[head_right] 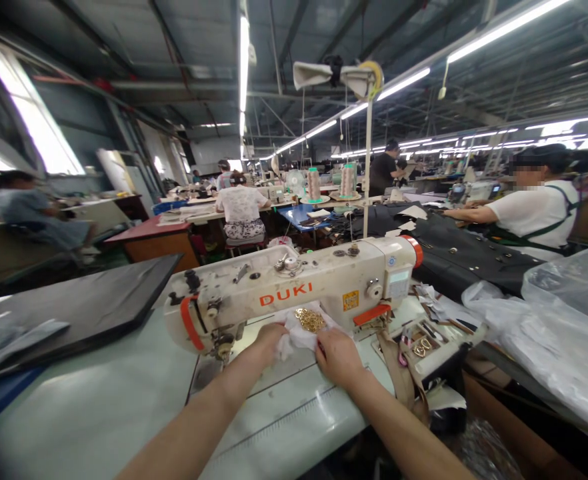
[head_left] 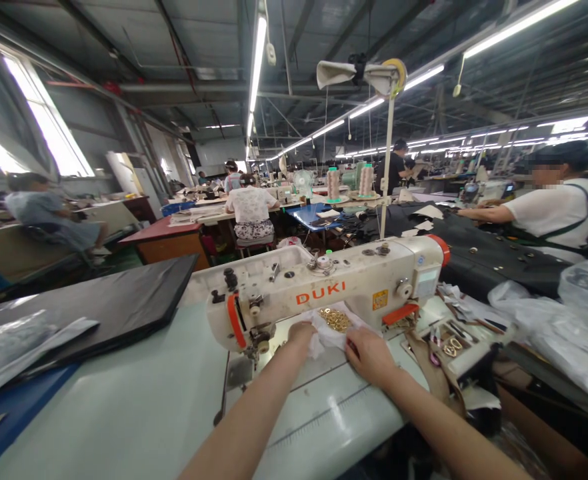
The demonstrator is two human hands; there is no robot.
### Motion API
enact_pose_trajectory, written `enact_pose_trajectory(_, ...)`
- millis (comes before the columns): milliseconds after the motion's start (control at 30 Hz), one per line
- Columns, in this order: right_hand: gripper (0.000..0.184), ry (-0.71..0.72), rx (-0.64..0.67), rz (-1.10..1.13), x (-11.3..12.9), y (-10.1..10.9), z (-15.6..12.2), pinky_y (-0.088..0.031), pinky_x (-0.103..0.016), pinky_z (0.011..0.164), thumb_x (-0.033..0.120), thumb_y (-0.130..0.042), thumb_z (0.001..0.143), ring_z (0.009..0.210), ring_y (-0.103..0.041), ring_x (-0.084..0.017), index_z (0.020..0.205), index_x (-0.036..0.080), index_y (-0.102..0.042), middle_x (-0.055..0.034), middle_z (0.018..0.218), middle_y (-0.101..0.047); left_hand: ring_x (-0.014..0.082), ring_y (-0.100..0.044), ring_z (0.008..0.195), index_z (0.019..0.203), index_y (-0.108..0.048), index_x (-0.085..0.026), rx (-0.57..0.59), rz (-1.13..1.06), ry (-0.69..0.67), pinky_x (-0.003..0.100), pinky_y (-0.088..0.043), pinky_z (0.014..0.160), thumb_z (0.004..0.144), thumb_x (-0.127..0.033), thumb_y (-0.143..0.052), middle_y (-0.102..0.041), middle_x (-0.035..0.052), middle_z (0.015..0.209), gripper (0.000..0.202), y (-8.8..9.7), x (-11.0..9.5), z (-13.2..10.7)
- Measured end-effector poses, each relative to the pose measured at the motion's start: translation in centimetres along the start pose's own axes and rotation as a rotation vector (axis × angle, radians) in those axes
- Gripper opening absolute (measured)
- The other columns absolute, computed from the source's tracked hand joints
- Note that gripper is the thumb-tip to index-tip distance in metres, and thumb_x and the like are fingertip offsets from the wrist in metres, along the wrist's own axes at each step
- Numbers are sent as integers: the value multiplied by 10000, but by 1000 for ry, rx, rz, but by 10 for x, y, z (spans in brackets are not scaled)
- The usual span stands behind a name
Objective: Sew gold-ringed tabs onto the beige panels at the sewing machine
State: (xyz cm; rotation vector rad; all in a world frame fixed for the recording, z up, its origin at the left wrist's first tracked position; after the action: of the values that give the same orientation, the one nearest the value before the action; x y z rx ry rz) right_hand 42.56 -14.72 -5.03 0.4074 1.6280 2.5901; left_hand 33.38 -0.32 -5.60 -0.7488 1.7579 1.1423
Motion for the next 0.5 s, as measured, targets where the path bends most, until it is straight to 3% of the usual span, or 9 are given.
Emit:
enact_pose_trajectory(167,140,-7,5,-4,-4,-6,-1,-369,-276,669,173,-453,841,746,-556,-194,913,160,-572,-61,781,-616,243,-592,1042,1008,-597,-135,-77,267,-64,335,-457,873,796,-244,-630,-636,120,1089,241,12,-11,-6)
enact_pose_trajectory(267,160,-12,8,-6,-5,-8,-2,-374,-279,684,165,-443,840,760,-559,-196,940,162,-568,-68,802,-621,308,-580,1081,977,-609,-120,-102,345,-80,336,-457,850,745,-291,-653,-637,185,1110,292,16,-14,-4)
enact_pose_trajectory(400,168,-16,13,-5,-5,-6,-1,-382,-273,688,162,-431,842,770,-563,-195,948,161,-561,-71,820,-626,357,-555,1107,945,-626,-112,-82,321,-38,368,-475,810,661,-335,-709,-628,211,1126,370,17,-10,10)
enact_pose_trajectory(500,170,-13,20,0,-4,-6,-1,-383,-272,687,158,-435,839,777,-565,-197,959,161,-555,-73,823,-627,374,-565,1077,856,-643,-121,-28,229,22,360,-494,752,590,-302,-766,-672,185,1017,345,15,-3,27)
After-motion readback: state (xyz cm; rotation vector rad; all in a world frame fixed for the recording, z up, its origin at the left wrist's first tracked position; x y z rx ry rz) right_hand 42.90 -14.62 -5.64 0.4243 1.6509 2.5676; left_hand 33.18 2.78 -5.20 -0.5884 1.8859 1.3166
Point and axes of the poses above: each hand's wrist, its own z-axis towards the middle knuckle, its own y-axis out of the back of the hand, x = y × z, the point moved 6 cm from there along z, towards the middle knuckle
